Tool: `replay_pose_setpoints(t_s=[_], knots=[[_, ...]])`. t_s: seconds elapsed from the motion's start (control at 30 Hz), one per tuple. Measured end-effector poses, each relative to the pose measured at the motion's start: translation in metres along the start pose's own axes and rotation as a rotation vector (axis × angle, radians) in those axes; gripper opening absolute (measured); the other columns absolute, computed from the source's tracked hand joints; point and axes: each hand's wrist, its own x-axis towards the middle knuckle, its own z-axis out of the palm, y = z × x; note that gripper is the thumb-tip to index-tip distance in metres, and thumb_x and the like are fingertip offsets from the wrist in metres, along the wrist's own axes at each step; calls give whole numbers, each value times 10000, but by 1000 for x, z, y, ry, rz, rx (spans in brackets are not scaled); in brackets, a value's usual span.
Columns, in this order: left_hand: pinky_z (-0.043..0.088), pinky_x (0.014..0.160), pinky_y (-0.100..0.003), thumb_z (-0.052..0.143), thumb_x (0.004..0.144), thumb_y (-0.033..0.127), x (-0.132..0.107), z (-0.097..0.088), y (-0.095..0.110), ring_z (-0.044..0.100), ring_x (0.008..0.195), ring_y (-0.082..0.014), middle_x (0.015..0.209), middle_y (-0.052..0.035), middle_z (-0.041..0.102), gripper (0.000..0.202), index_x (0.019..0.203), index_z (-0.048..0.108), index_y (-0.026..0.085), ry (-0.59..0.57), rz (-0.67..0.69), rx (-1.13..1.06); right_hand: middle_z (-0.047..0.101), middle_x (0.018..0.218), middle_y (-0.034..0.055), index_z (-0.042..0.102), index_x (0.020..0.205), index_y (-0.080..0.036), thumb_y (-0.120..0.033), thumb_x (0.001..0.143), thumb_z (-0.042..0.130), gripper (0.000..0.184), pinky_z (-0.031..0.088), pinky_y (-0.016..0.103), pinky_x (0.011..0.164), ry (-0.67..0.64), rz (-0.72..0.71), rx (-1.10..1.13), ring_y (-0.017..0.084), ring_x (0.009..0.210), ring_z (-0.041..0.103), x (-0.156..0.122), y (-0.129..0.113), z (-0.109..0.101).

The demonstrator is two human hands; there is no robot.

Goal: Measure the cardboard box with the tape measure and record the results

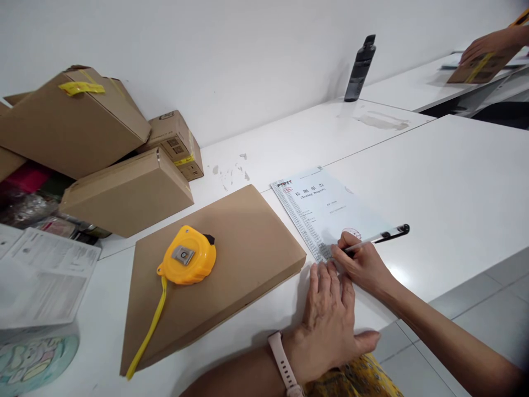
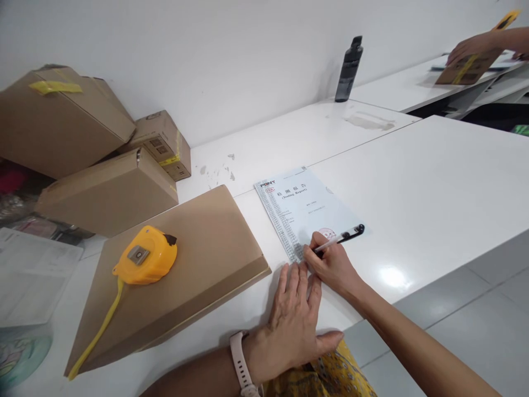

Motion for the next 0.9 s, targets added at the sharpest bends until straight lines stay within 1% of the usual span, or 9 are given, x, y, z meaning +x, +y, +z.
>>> replay_pose_setpoints(t_s=[0.07, 0.2, 0.43, 0.6, 0.77, 0.9], knots=[[249, 1233, -513, 353, 939, 764, 0, 0, 0, 502, 1416, -369, 1451, -262, 594, 933, 1460, 488, 1, -8, 3, 5, 479, 593, -26, 435, 647, -256, -294, 892, 586, 290, 361, 300, 540, -4, -5, -4, 158, 589, 440, 0, 0, 0], [260, 1227, -500, 360, 932, 766, -1, -1, 1, 530, 1392, -362, 1432, -254, 613, 929, 1452, 506, 10, 19, -6, 23, 492, 601, -19, 435, 643, -258, -289, 892, 582, 290, 371, 303, 551, 8, -15, -27, 165, 603, 455, 1, 0, 0], [270, 1220, -489, 365, 930, 768, 0, -2, 0, 543, 1382, -353, 1421, -246, 625, 917, 1433, 530, 19, 42, -3, 24, 481, 600, -23, 448, 650, -256, -330, 903, 593, 301, 362, 300, 540, 0, -8, 3, 158, 586, 442, 1, 1, -1], [260, 1223, -503, 371, 934, 764, 0, -2, 0, 538, 1386, -355, 1431, -247, 617, 896, 1426, 542, 34, 23, -4, 15, 455, 609, -30, 426, 649, -259, -326, 900, 577, 300, 360, 303, 546, 42, -16, -7, 151, 573, 427, 1, -1, -1], [259, 1224, -507, 363, 928, 776, -1, 0, 1, 521, 1399, -360, 1446, -254, 601, 943, 1459, 499, 9, 10, 0, 14, 464, 599, -28, 431, 645, -258, -321, 885, 588, 294, 359, 297, 530, 42, -8, -23, 151, 568, 427, 1, -3, 0], [257, 1228, -501, 376, 918, 784, -1, 0, 2, 519, 1403, -361, 1448, -248, 602, 938, 1450, 517, 24, 25, -8, 12, 475, 595, -23, 434, 637, -258, -316, 883, 588, 296, 365, 300, 535, 37, -23, -24, 156, 574, 435, 1, -2, -1]])
